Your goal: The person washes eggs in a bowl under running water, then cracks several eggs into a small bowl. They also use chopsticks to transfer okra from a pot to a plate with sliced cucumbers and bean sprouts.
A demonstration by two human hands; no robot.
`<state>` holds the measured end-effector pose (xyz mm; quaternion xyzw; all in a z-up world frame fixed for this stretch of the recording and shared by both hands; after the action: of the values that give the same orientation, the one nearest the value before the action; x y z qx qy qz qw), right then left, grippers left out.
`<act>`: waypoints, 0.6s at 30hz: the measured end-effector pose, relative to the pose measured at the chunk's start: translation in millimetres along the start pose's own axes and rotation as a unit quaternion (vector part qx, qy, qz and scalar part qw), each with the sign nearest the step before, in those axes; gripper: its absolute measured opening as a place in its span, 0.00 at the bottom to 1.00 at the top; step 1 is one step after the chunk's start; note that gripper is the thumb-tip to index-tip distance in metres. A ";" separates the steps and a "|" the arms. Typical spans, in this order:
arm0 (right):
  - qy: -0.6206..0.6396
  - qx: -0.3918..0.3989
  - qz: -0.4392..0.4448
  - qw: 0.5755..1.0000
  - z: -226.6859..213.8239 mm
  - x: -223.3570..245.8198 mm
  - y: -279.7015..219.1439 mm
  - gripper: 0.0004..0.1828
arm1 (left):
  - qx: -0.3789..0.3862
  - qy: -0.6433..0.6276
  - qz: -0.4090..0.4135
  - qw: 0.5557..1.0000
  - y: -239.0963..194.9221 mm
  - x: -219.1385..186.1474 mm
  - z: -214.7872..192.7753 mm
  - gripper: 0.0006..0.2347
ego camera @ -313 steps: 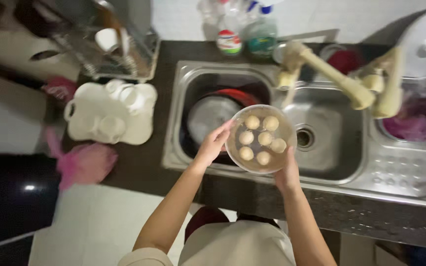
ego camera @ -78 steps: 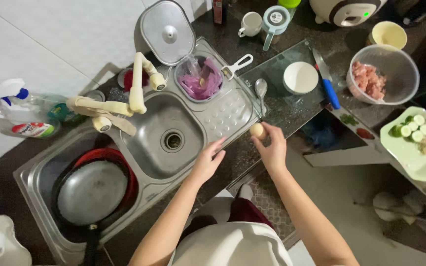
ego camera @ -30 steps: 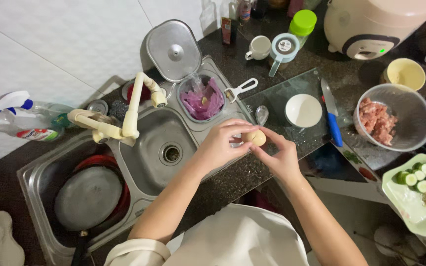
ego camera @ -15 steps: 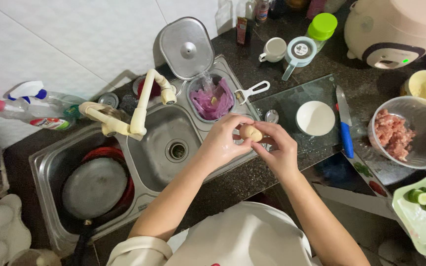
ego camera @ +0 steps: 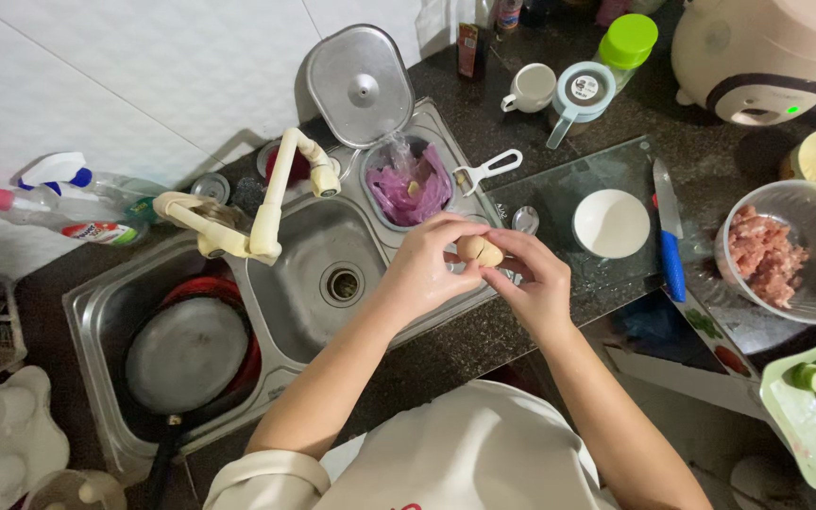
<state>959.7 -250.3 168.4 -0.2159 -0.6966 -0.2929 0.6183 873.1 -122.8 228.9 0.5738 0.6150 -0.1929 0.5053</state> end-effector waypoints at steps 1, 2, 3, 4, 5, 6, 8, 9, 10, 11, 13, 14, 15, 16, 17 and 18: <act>0.001 0.000 0.000 1.000 -0.1 -0.6 -0.2 0.25 | 0.000 -0.003 -0.002 1.000 -0.2 0.5 0.3 0.19; 0.002 -0.001 0.000 1.000 -0.3 -1.2 -0.2 0.26 | 0.000 -0.005 -0.003 1.000 -0.4 0.9 0.5 0.19; 0.003 -0.002 0.000 1.000 -0.4 -2.0 -0.1 0.26 | 0.000 -0.007 -0.004 1.000 -0.4 1.3 0.7 0.19; 0.007 -0.002 -0.001 1.000 -0.7 -2.7 -0.3 0.26 | 0.001 -0.009 -0.005 1.000 -0.5 1.7 1.1 0.19; 0.011 -0.001 -0.001 1.000 -0.6 -3.8 0.2 0.26 | 0.002 -0.011 -0.007 1.000 -0.5 2.3 0.9 0.19; 0.014 -0.002 -0.001 1.000 -1.2 -4.8 -0.2 0.26 | 0.004 -0.014 -0.008 1.000 -0.6 2.6 1.6 0.20; 0.017 -0.001 -0.005 1.000 -1.5 -5.5 -1.0 0.26 | 0.006 -0.019 -0.009 1.000 -0.2 2.7 2.4 0.19; 0.018 -0.001 -0.007 1.000 -1.6 -5.5 -0.7 0.26 | 0.006 -0.021 -0.009 1.000 0.5 2.8 2.2 0.19; 0.022 0.000 -0.006 1.000 -1.4 -6.1 -1.0 0.26 | 0.007 -0.022 -0.013 1.000 0.5 3.4 2.2 0.19; 0.026 0.000 -0.006 1.000 -1.0 -6.7 -1.4 0.26 | 0.008 -0.022 -0.017 1.000 0.5 4.1 2.1 0.19; 0.035 0.002 -0.001 0.999 -1.7 -8.3 -0.7 0.26 | 0.010 -0.022 -0.026 0.999 0.9 5.6 2.6 0.19; 0.040 0.003 0.004 0.999 -1.9 -9.8 -0.6 0.26 | 0.012 -0.022 -0.030 0.999 1.0 6.8 3.0 0.19; 0.045 0.004 0.008 0.999 -2.0 -11.2 -0.9 0.26 | 0.014 -0.022 -0.035 0.999 0.9 7.8 3.4 0.19; 0.051 0.005 0.010 0.999 -1.9 -12.3 -1.0 0.26 | 0.015 -0.021 -0.037 0.999 0.9 8.3 3.6 0.19; 0.056 0.007 0.012 0.998 -1.9 -13.2 -1.0 0.26 | 0.016 -0.019 -0.040 0.999 0.8 8.7 3.6 0.20; 0.062 0.008 0.014 0.998 -1.7 -14.2 -0.8 0.26 | 0.017 -0.018 -0.042 0.999 1.1 9.2 3.6 0.20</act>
<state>962.4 -251.1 154.4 -0.2021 -0.6559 -0.2917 0.6662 877.0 -120.7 220.0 0.5528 0.6259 -0.2344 0.4976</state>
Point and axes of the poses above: each hand's wrist, its own y-axis towards the middle knuckle, its own z-axis out of the palm, x = y × z, the point moved 8 cm from there along y, towards the middle knuckle, and after that the axes turned 11 degrees about z, right-handed, at the moved point
